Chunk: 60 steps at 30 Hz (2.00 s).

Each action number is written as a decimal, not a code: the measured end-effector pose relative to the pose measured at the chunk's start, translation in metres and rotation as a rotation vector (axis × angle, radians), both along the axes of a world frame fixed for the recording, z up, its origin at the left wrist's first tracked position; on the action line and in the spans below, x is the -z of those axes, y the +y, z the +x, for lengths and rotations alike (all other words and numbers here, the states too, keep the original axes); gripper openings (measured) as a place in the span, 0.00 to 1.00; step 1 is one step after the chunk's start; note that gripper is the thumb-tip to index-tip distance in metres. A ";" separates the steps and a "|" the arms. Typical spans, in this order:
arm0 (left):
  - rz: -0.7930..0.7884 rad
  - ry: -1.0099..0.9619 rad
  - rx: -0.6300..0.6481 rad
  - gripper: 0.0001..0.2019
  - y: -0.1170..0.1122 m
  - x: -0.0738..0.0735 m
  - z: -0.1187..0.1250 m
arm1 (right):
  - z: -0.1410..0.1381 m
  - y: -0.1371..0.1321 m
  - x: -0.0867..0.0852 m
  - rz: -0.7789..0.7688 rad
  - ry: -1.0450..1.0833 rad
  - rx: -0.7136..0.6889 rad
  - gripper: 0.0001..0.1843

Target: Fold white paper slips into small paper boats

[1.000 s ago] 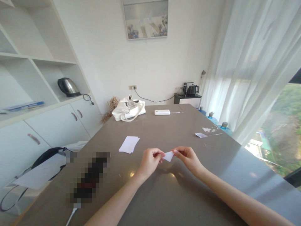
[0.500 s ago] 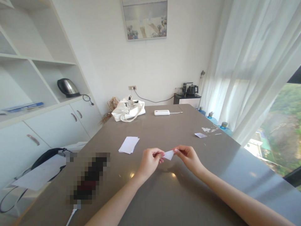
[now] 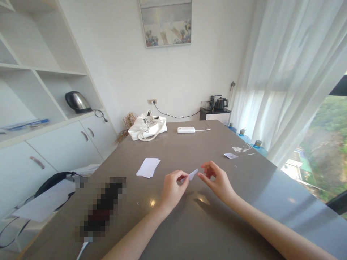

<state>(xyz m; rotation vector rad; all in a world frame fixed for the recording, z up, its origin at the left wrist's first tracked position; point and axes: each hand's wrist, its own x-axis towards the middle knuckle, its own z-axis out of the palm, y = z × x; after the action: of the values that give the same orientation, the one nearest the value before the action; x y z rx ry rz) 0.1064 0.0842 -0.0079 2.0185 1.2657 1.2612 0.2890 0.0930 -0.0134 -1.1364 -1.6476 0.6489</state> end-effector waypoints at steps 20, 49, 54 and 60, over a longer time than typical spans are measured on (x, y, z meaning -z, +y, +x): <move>-0.147 -0.192 0.108 0.09 -0.005 0.007 0.011 | -0.011 0.001 0.012 -0.406 0.409 -0.286 0.26; -0.364 -0.395 0.186 0.13 0.002 0.019 0.010 | -0.009 0.003 0.018 -0.450 0.488 -0.341 0.17; -0.353 -0.390 0.181 0.13 0.003 0.020 0.011 | -0.009 0.003 0.019 -0.454 0.467 -0.334 0.17; -0.344 -0.387 0.177 0.12 0.003 0.021 0.010 | -0.008 0.003 0.022 -0.458 0.463 -0.322 0.18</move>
<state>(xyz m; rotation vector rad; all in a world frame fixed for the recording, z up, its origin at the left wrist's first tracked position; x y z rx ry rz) 0.1169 0.0871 -0.0288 1.5192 1.0132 1.1837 0.2811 0.0962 -0.0350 -0.9359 -1.3165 1.4384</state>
